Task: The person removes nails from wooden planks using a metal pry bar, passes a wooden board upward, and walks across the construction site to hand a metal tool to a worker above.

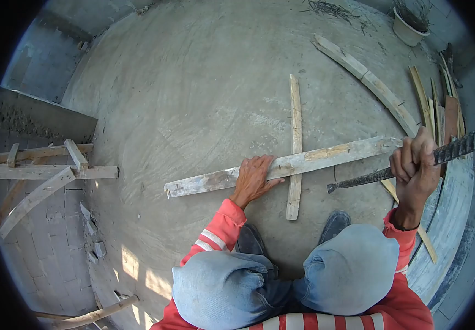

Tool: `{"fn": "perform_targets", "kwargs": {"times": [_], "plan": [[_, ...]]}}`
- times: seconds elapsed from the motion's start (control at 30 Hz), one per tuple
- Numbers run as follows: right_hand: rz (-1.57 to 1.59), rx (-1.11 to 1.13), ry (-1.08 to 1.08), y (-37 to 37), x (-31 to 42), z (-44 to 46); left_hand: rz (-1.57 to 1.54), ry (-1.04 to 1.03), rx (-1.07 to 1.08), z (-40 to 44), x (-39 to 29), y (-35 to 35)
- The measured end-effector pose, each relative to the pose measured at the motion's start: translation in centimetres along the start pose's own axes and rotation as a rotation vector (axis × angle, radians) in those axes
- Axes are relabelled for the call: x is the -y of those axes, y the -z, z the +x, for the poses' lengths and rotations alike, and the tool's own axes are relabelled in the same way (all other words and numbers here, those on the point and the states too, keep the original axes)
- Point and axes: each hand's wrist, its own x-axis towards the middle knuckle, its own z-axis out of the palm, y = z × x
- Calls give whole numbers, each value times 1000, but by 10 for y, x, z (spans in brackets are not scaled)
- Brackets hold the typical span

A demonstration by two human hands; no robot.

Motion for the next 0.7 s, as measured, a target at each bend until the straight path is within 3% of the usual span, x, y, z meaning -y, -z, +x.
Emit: {"fn": "perform_targets", "kwargs": {"times": [0.17, 0.3, 0.43, 0.5, 0.57, 0.7], "plan": [[-290, 8, -55, -2, -31, -20, 101, 11, -110, 1, 13, 5], [-396, -56, -28, -1, -37, -21, 95, 161, -175, -10, 31, 16], [-234, -124, 24, -15, -20, -3, 19, 294, -349, -28, 50, 25], [-84, -261, 114, -33, -8, 7, 26, 297, -403, -34, 59, 24], [-2, -285, 142, -54, 3, 19, -49, 451, -453, -36, 59, 28], [162, -266, 210, -90, -18, 35, -133, 520, -503, -33, 59, 33]]}}
